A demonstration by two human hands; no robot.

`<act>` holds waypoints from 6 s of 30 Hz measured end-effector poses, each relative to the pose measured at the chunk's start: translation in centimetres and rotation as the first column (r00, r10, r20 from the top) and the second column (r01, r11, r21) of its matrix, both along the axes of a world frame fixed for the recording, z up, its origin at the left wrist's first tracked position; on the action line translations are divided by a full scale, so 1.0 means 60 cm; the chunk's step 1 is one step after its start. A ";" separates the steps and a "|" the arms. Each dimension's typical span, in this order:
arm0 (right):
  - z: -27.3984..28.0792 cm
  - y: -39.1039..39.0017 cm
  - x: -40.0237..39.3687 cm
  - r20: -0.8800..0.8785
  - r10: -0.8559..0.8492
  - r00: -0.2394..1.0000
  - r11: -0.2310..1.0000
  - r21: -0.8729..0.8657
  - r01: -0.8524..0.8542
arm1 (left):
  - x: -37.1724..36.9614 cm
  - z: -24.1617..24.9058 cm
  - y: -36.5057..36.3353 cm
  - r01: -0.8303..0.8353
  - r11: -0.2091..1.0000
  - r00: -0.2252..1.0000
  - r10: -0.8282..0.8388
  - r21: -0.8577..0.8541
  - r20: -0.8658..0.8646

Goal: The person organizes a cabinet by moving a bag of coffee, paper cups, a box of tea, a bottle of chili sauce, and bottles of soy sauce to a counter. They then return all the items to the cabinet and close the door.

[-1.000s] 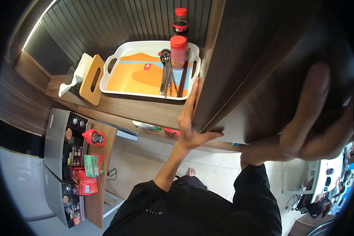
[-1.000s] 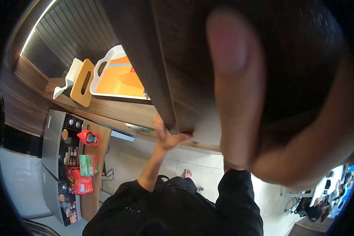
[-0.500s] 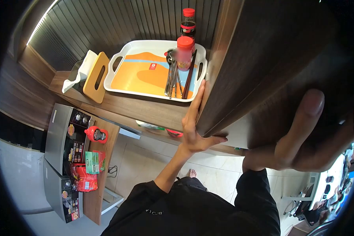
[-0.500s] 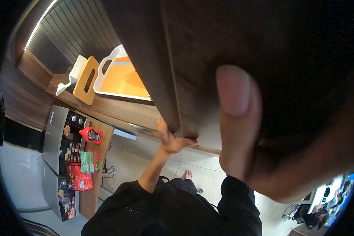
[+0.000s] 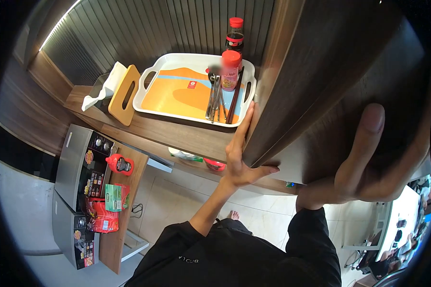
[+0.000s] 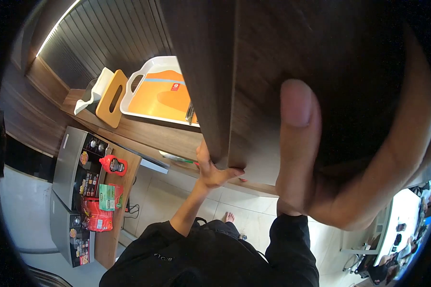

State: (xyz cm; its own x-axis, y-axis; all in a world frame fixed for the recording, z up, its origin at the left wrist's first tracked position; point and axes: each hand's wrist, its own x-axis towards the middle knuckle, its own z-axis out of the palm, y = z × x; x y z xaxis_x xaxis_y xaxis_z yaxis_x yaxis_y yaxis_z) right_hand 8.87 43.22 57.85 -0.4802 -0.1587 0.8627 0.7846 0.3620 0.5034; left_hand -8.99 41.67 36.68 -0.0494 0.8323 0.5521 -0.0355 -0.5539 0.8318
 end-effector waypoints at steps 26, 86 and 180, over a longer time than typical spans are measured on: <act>-0.255 -0.057 -0.045 -0.457 -0.066 0.887 0.968 -0.243 -0.053 | -0.024 -0.029 0.002 0.244 0.968 0.969 -0.245 -0.049 -0.012; -1.135 -1.017 0.273 -0.145 -0.826 0.544 -0.412 -0.505 -0.759 | -0.206 -0.826 -0.533 -0.364 0.567 0.858 -0.105 -0.739 -0.503; -1.248 -1.247 0.631 -0.296 -0.348 0.889 -0.017 -0.947 -0.322 | -0.092 -0.999 -1.211 -0.642 0.642 0.494 -0.074 -0.421 -0.866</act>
State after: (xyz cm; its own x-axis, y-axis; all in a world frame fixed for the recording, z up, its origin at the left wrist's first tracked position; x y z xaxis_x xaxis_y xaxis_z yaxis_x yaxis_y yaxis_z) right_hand 46.73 -31.60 -17.02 -0.0961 0.9784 0.1828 0.7446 0.1926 -0.6391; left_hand -14.54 -31.02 -23.23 -0.2344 0.9592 -0.1583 0.8259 0.2823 0.4881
